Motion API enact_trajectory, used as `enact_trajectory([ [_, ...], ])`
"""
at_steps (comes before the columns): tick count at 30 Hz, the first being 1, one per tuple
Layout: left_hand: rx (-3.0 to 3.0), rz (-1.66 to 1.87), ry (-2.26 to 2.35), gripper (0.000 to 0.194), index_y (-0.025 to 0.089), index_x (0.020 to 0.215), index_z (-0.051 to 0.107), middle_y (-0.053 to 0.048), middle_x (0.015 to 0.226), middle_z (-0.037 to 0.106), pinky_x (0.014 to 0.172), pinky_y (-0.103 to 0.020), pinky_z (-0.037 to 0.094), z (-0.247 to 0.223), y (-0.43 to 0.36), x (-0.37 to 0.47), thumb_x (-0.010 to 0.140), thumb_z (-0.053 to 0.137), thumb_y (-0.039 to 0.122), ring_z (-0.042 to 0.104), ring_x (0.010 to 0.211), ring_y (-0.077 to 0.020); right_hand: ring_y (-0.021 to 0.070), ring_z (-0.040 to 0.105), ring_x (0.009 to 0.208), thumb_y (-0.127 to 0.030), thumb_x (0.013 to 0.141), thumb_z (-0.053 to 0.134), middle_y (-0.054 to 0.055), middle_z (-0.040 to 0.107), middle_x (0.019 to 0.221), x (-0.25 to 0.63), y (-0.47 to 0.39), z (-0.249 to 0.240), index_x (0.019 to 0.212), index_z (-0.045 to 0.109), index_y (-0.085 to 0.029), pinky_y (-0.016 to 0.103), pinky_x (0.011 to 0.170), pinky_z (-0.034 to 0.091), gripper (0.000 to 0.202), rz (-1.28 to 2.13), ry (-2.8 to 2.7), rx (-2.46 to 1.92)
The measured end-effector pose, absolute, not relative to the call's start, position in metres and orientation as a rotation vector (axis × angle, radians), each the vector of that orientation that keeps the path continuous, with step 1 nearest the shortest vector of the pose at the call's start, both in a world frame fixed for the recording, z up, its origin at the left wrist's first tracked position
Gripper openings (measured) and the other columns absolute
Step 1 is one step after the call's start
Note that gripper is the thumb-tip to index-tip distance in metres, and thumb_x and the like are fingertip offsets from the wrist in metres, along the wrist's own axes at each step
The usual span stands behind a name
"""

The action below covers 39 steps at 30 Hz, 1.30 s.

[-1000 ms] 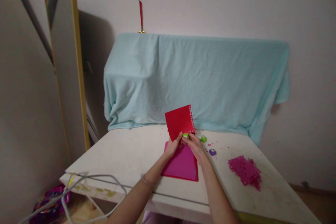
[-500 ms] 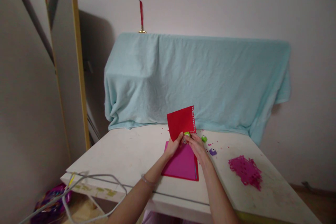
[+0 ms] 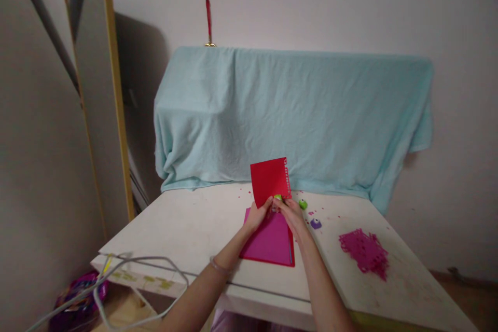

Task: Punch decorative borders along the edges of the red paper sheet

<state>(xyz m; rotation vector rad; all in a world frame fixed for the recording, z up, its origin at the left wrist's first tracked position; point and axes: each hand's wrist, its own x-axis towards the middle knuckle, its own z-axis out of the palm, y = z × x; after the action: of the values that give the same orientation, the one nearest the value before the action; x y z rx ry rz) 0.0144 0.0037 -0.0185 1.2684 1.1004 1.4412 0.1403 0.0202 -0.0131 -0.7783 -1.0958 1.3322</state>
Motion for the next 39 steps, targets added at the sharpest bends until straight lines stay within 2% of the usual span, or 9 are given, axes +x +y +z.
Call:
enact_trajectory([
  [4, 1.335, 1.42, 1.046, 0.048, 0.017, 0.059, 0.049, 0.001, 0.05, 0.047, 0.045, -0.023, 0.033, -0.022, 0.005, 0.012, 0.079, 0.05, 0.06, 0.041, 0.043, -0.0097, 0.0156, 0.055, 0.063, -0.035, 0.061, 0.079, 0.003, 0.065, 0.072, 0.141, 0.024, -0.018, 0.077, 0.067, -0.015, 0.029, 0.058, 0.042, 0.027, 1.307, -1.088, -0.792],
  [14, 1.388, 1.36, 1.042, 0.047, 0.018, 0.061, 0.054, -0.001, 0.05, 0.051, 0.048, -0.024, 0.034, -0.011, -0.003, 0.011, 0.082, 0.046, 0.059, 0.045, 0.044, -0.0123, 0.0163, 0.057, 0.066, -0.036, 0.059, 0.079, 0.004, 0.066, 0.073, 0.139, 0.021, -0.017, 0.08, 0.068, -0.014, 0.029, 0.061, 0.043, 0.032, 1.325, -1.107, -0.764],
  [18, 1.402, 1.333, 1.054, 0.048, 0.018, 0.061, 0.055, -0.001, 0.049, 0.052, 0.049, -0.025, 0.036, -0.012, -0.003, 0.011, 0.082, 0.045, 0.06, 0.046, 0.044, -0.0127, 0.0152, 0.056, 0.061, -0.038, 0.057, 0.08, 0.003, 0.066, 0.07, 0.139, 0.022, -0.018, 0.076, 0.067, -0.014, 0.028, 0.058, 0.042, 0.033, 1.276, -1.09, -0.825],
  [29, 1.431, 1.308, 1.042, 0.051, 0.018, 0.059, 0.054, -0.001, 0.047, 0.051, 0.049, -0.024, 0.037, -0.019, 0.003, 0.011, 0.082, 0.043, 0.062, 0.046, 0.043, -0.0121, 0.0153, 0.056, 0.061, -0.042, 0.054, 0.081, 0.002, 0.065, 0.069, 0.14, 0.025, -0.022, 0.078, 0.067, -0.014, 0.028, 0.059, 0.042, 0.039, 1.248, -1.083, -0.858],
  [39, 1.468, 1.311, 1.055, 0.054, 0.017, 0.059, 0.056, -0.001, 0.048, 0.051, 0.05, -0.024, 0.037, -0.021, 0.004, 0.01, 0.082, 0.04, 0.064, 0.044, 0.042, -0.0114, 0.0159, 0.056, 0.064, -0.04, 0.056, 0.079, 0.002, 0.064, 0.068, 0.138, 0.023, -0.022, 0.077, 0.068, -0.015, 0.027, 0.058, 0.041, 0.034, 1.28, -1.075, -0.838],
])
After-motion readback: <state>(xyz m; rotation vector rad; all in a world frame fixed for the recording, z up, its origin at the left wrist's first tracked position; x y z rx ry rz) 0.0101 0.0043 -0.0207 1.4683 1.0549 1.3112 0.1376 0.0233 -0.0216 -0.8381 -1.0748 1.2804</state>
